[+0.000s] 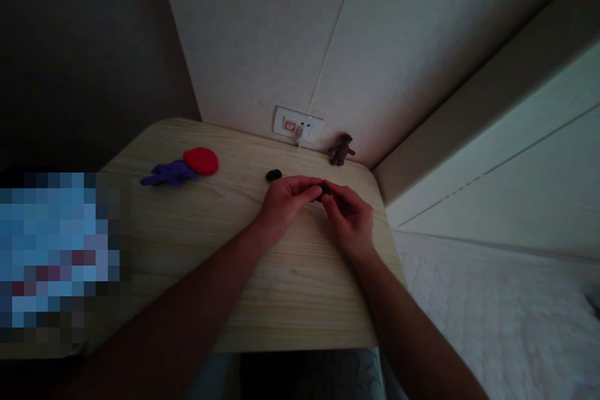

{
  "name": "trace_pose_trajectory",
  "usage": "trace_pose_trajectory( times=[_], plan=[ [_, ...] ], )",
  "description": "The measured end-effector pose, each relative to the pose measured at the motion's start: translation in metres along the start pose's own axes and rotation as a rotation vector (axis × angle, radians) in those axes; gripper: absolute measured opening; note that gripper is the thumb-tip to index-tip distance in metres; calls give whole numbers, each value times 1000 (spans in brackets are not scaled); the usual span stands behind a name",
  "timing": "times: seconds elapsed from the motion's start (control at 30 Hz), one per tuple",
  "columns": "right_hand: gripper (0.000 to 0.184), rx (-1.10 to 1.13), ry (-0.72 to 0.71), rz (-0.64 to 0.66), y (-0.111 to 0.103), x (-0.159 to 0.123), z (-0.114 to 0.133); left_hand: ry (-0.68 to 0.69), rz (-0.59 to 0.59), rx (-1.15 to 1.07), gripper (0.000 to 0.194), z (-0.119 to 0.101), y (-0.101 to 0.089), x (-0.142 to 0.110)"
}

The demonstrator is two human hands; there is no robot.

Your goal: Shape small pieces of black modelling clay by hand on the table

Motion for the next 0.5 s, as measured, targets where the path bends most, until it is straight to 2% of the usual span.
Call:
trace_pose_trajectory(
  times=[0.13,0.3,0.5],
  plan=[
    [25,55,49,25,1,-1,-1,-54,-32,0,52,-2,-1,-1],
    [33,44,59,-10,2,-2,1,-51,-35,15,51,-5,2,-3],
    [26,87,76,53,3,-1,0,-54,-4,5,52,-5,2,-3]
  ],
)
Point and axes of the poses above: each hand's wrist, its own x-axis towards the middle knuckle, its own y-axis out of the palm, z = x × y, the point moved 2 cm from there along x, towards the middle knuckle, and after that the axes turned 9 degrees about -z, right-handed, at the moved point
